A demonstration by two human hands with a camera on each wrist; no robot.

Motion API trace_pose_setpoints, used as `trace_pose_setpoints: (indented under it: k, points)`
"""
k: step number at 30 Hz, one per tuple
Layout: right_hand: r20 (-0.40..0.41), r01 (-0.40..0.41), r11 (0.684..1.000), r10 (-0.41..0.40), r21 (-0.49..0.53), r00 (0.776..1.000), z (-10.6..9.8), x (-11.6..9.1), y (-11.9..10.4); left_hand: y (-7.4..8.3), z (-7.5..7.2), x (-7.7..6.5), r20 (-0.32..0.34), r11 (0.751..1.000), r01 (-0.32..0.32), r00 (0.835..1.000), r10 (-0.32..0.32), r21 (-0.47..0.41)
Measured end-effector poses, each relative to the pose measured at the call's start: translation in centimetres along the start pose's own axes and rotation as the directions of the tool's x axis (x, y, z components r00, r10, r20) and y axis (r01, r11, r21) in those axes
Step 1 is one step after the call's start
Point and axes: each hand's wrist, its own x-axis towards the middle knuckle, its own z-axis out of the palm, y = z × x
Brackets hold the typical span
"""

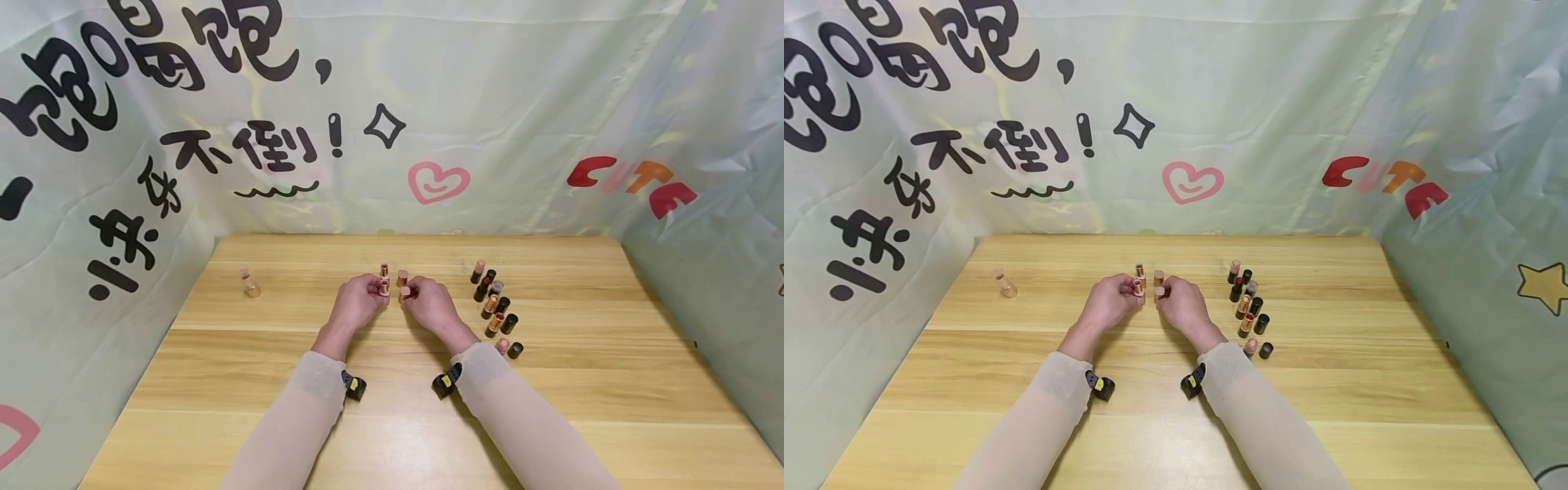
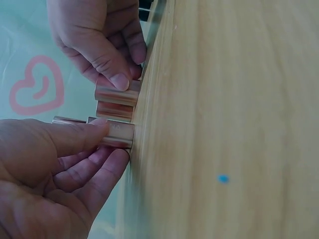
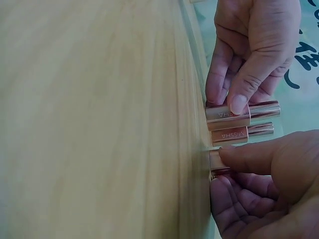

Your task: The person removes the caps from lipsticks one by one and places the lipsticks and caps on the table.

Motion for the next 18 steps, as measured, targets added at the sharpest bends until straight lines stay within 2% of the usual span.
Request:
trace_pose_setpoints:
  k: [8,18]
  points:
    - [0.010,-0.024,0.999,0.024,0.040,1.000,-0.3,-0.3,-0.2,0.0,-0.3,-0.3,0.018,1.000,0.027,0.999,-0.026,-0.012]
    - [-0.031,-0.025,0.993,0.028,0.112,0.999,-0.7,-1.3,-0.3,0.0,-0.9,-1.4,-0.023,0.998,0.055,0.998,-0.054,0.032]
